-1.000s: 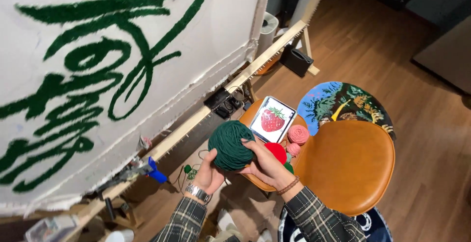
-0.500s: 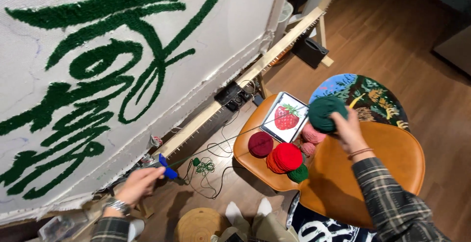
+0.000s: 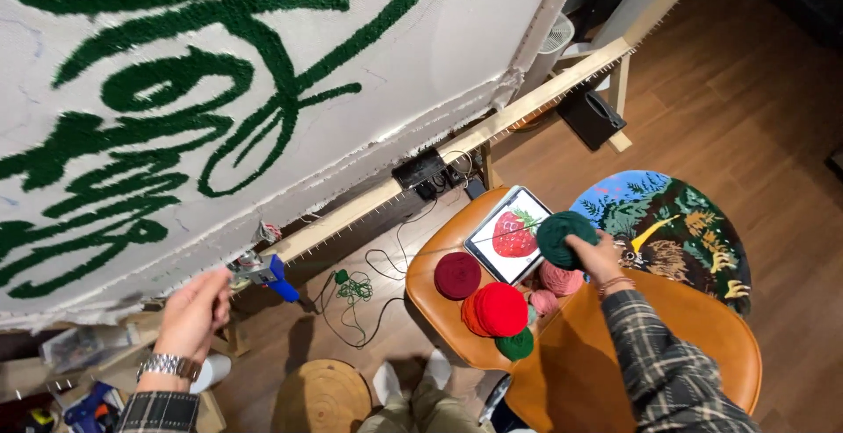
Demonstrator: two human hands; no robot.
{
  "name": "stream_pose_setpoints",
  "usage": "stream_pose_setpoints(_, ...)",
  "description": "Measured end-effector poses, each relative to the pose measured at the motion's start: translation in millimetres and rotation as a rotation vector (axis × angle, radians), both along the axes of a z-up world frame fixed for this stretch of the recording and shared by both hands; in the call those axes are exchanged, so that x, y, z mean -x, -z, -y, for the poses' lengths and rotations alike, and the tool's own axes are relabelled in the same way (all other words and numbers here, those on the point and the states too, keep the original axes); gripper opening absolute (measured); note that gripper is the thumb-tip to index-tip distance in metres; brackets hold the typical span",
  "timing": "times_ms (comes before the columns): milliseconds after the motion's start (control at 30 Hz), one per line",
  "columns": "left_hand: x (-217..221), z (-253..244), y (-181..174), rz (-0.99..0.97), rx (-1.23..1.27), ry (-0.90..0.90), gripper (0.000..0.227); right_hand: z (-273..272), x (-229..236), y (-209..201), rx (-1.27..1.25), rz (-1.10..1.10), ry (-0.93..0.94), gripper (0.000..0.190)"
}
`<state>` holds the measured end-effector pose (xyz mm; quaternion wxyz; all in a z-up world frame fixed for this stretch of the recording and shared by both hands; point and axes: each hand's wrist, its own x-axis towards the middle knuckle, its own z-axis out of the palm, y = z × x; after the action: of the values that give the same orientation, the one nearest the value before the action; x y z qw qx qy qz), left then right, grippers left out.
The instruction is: The person is preparing for rug tufting by threading a tufting gun, organizing yarn balls, and referencing a design on a tablet.
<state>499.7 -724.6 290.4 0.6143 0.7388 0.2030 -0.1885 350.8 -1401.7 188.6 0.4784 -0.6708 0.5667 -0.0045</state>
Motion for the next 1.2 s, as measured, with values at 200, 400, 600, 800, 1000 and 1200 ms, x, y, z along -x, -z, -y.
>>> stream_pose_setpoints(200, -7.4, 59.2, -62.5, 0.066, 0.163, -0.237, 0.014, -15.8, -15.7, 37.9, -0.246, 0.091, -0.012, 0.085)
stream_pose_setpoints(400, -3.9, 47.7, -74.2, 0.194, 0.215, -0.286, 0.012, -18.7, -12.0, 67.3, -0.226, -0.130, -0.145, 0.073)
stream_pose_setpoints(600, 7.4, 32.6, -35.9, 0.186, 0.254, -0.270, 0.012, -20.2, 2.3, 112.7, -0.242, -0.122, -0.096, 0.086)
stream_pose_setpoints(800, 13.3, 40.9, -26.3, 0.180, 0.252, -0.267, 0.012, -21.2, 6.8, 139.0, -0.143, -0.262, -0.142, 0.067)
stream_pose_setpoints(1000, 16.7, 48.7, -6.4, 0.171, 0.275, -0.201, 0.012, -44.6, 14.7, 132.2, -0.392, -0.178, 0.289, 0.068)
stream_pose_setpoints(1200, 24.2, 72.9, -15.9, 0.114, 0.231, -0.150, 0.013, -44.7, 32.5, 179.7, -0.357, -0.205, 0.261, 0.070)
